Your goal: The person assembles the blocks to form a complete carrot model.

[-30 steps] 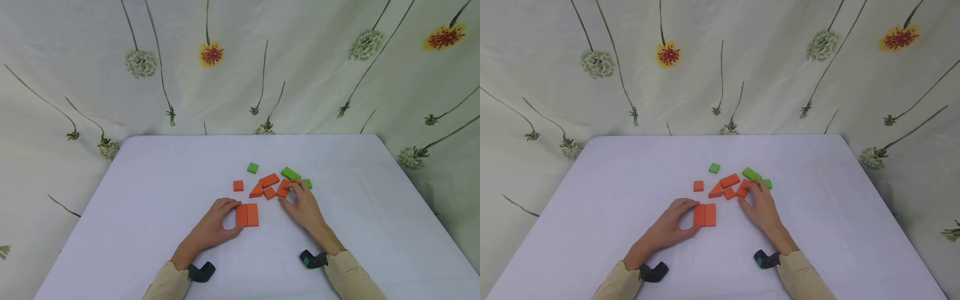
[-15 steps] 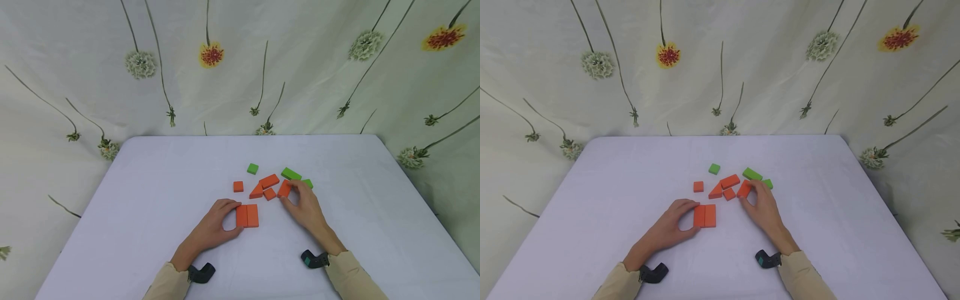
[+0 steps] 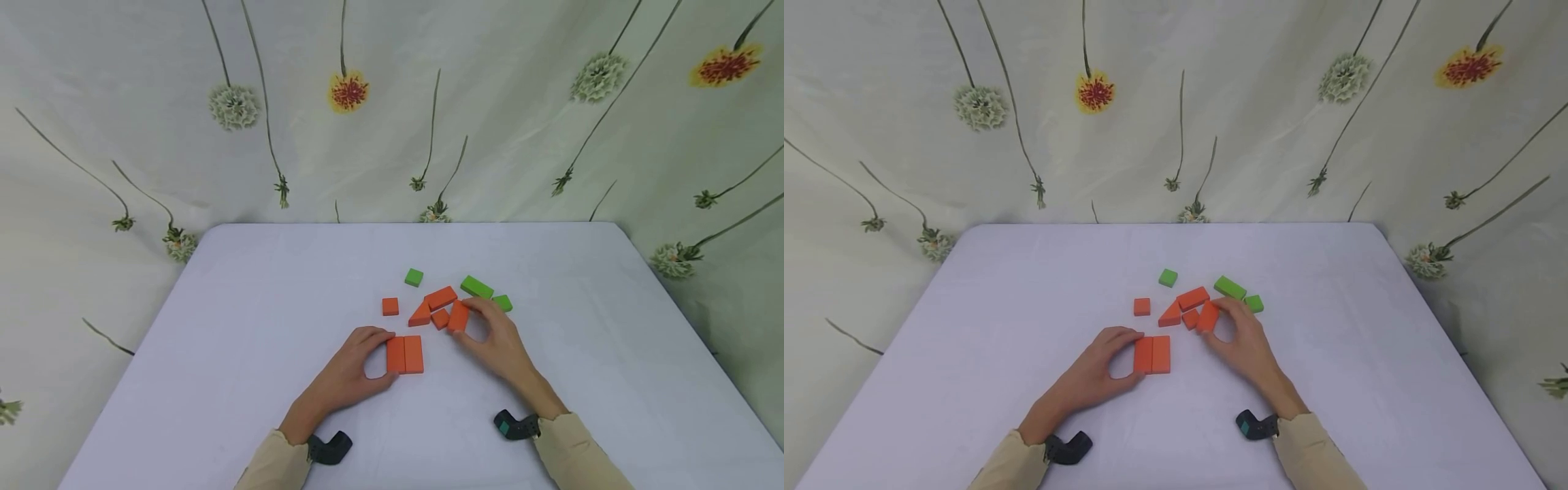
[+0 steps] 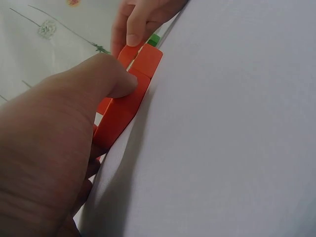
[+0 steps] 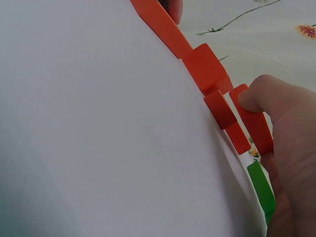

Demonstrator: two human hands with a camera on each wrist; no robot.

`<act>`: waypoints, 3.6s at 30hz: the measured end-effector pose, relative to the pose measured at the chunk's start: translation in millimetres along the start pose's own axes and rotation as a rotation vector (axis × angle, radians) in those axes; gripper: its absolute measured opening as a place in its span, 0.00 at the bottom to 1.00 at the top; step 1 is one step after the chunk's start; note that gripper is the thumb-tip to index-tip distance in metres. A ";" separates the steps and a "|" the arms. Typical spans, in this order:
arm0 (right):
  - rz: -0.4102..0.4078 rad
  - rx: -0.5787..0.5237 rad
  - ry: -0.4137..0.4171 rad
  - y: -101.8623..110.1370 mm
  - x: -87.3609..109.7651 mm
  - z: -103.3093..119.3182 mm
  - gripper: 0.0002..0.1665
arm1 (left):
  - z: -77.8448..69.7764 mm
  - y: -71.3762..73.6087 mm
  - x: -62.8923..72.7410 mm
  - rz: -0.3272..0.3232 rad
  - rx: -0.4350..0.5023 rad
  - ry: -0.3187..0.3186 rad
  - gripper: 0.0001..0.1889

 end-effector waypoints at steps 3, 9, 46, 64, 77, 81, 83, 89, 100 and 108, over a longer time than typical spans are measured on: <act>0.019 -0.008 0.014 -2.2 0.8 1.9 0.35 | 1.1 -0.7 0.1 0.004 0.000 0.006 0.32; 0.052 -0.047 0.088 -5.2 2.5 9.1 0.35 | 0.4 -0.1 0.6 0.005 -0.002 0.007 0.32; 0.343 -0.100 0.178 -33.5 18.1 27.6 0.36 | 1.0 0.8 1.1 -0.015 -0.026 -0.012 0.33; 0.359 -0.066 0.126 -32.3 17.8 29.7 0.35 | 1.9 1.1 1.0 -0.022 0.007 -0.015 0.33; 0.326 -0.091 0.132 -32.5 16.1 29.2 0.37 | 1.4 1.7 2.1 -0.030 -0.006 -0.016 0.33; 0.264 -0.132 0.151 -28.8 14.7 27.5 0.32 | 1.7 0.9 1.9 -0.024 -0.002 -0.004 0.32; 0.216 -0.145 0.155 -25.8 13.1 25.9 0.30 | 2.0 0.4 1.8 -0.020 0.002 0.006 0.33; 0.093 -0.061 0.122 -18.9 8.1 18.0 0.24 | 1.5 -0.6 0.8 -0.015 -0.003 0.015 0.33; 0.004 0.058 0.108 -15.5 5.1 15.4 0.19 | 2.3 0.2 0.9 -0.020 -0.005 0.009 0.33; -0.012 0.092 0.063 -13.2 4.0 12.7 0.16 | 3.3 0.6 1.6 -0.023 -0.009 0.011 0.33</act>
Point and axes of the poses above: each hand's wrist, its own x-axis away from the middle knuckle, its own y-axis out of the back of the hand, z = x × y, the point moved 8 cm from there along -x, towards the middle knuckle, and after that the axes turned 4 degrees about -z, right-handed, at the moved point
